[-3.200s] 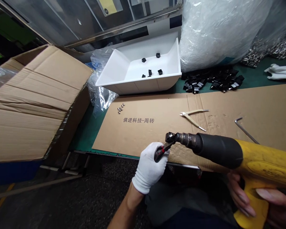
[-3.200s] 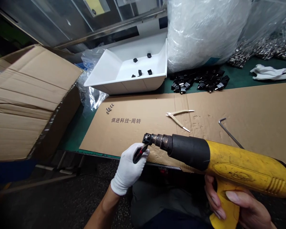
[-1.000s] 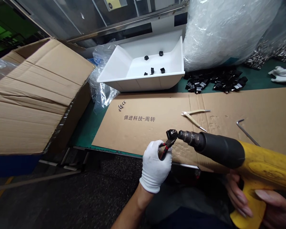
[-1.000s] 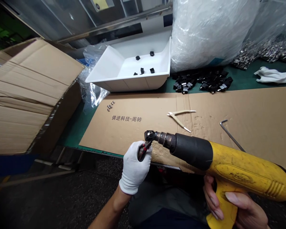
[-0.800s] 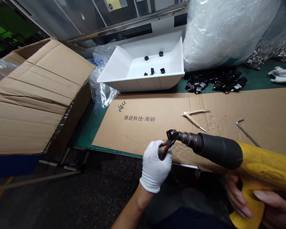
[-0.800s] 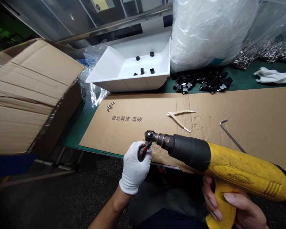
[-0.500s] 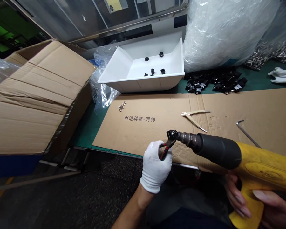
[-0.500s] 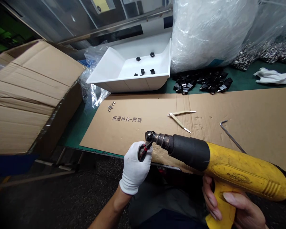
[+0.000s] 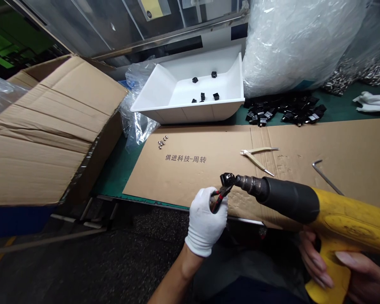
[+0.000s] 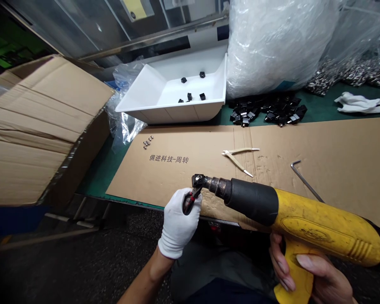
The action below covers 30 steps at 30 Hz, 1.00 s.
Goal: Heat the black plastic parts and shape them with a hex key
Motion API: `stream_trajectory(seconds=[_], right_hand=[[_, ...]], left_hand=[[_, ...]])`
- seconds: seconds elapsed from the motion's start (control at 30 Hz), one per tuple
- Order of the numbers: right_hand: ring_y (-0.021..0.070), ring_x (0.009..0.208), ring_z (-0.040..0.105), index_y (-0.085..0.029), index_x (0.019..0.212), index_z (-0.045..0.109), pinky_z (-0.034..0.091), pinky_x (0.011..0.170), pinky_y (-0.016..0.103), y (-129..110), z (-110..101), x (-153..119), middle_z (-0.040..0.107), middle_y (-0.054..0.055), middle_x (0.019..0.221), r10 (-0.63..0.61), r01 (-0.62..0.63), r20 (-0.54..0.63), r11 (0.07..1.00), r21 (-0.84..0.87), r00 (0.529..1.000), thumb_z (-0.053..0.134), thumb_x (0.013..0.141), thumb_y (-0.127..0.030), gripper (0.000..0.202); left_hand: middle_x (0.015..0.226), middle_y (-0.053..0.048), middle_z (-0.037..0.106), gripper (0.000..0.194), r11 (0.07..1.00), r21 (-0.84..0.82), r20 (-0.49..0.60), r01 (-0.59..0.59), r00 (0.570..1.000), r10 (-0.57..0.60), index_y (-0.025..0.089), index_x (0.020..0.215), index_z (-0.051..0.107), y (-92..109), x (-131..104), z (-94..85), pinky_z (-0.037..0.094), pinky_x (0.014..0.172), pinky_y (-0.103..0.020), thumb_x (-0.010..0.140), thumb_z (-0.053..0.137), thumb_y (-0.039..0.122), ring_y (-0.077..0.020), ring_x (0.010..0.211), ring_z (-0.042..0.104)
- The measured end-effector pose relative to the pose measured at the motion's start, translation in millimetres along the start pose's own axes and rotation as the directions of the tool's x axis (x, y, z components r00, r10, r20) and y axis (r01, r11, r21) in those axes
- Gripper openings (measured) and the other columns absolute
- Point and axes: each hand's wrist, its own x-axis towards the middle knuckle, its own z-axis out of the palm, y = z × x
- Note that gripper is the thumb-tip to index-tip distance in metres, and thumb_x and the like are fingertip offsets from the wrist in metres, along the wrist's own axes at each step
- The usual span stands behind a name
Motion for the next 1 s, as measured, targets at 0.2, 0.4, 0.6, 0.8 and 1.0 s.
stream_trajectory(seconds=[0.2,0.4,0.6,0.8,1.0], right_hand=[[0.0224,0.057,0.055,-0.027,0.114,0.064,0.043,0.055,0.037,0.0,0.4,-1.0,0.060,0.008,0.080,-0.005,0.005,0.006,1.000,0.003,1.000,0.050,0.091,-0.048,0.034],[0.0221,0.059,0.055,-0.028,0.114,0.064,0.045,0.056,0.037,-2.4,1.2,-0.2,0.060,0.007,0.082,0.005,-0.004,0.019,1.000,-0.022,1.000,0.051,0.091,-0.050,0.035],[0.0215,0.057,0.054,-0.026,0.113,0.066,0.045,0.055,0.037,-2.4,5.4,-0.2,0.060,0.008,0.080,-0.013,0.013,-0.020,1.000,0.006,1.000,0.053,0.090,-0.048,0.034],[0.0216,0.059,0.056,-0.024,0.114,0.065,0.045,0.056,0.036,-4.9,3.8,2.5,0.061,0.008,0.082,-0.003,0.003,0.015,1.000,-0.022,1.000,0.055,0.090,-0.047,0.035],[0.0211,0.060,0.057,-0.025,0.116,0.065,0.046,0.058,0.036,-6.2,0.6,3.5,0.061,0.007,0.083,-0.006,0.007,0.043,1.000,-0.024,0.999,0.055,0.091,-0.048,0.035]], left_hand=[[0.088,-0.004,0.064,0.012,1.000,-0.002,0.011,-0.005,1.000,0.005,0.021,0.094,0.061,-0.1,-0.1,-1.2,0.049,0.077,-0.032,0.097,0.060,0.033,-0.0206,0.081,0.063],[0.086,-0.004,0.064,0.013,1.000,0.007,0.017,-0.006,1.000,0.006,0.021,0.093,0.061,-0.1,-0.5,-2.5,0.049,0.076,-0.032,0.097,0.060,0.034,-0.0206,0.079,0.063],[0.085,-0.004,0.063,0.013,0.999,0.015,0.032,-0.033,0.999,0.033,0.022,0.092,0.060,-1.2,-1.2,-3.7,0.049,0.074,-0.031,0.097,0.059,0.034,-0.0208,0.079,0.064],[0.085,-0.003,0.064,0.013,0.999,0.005,0.035,-0.033,0.999,0.033,0.022,0.093,0.061,-1.7,-1.1,-4.2,0.048,0.075,-0.031,0.097,0.058,0.033,-0.0201,0.077,0.063],[0.084,-0.003,0.062,0.014,0.999,-0.002,0.055,-0.039,0.998,0.039,0.022,0.091,0.061,-1.5,-0.3,-6.1,0.047,0.075,-0.031,0.098,0.057,0.033,-0.0199,0.076,0.061]])
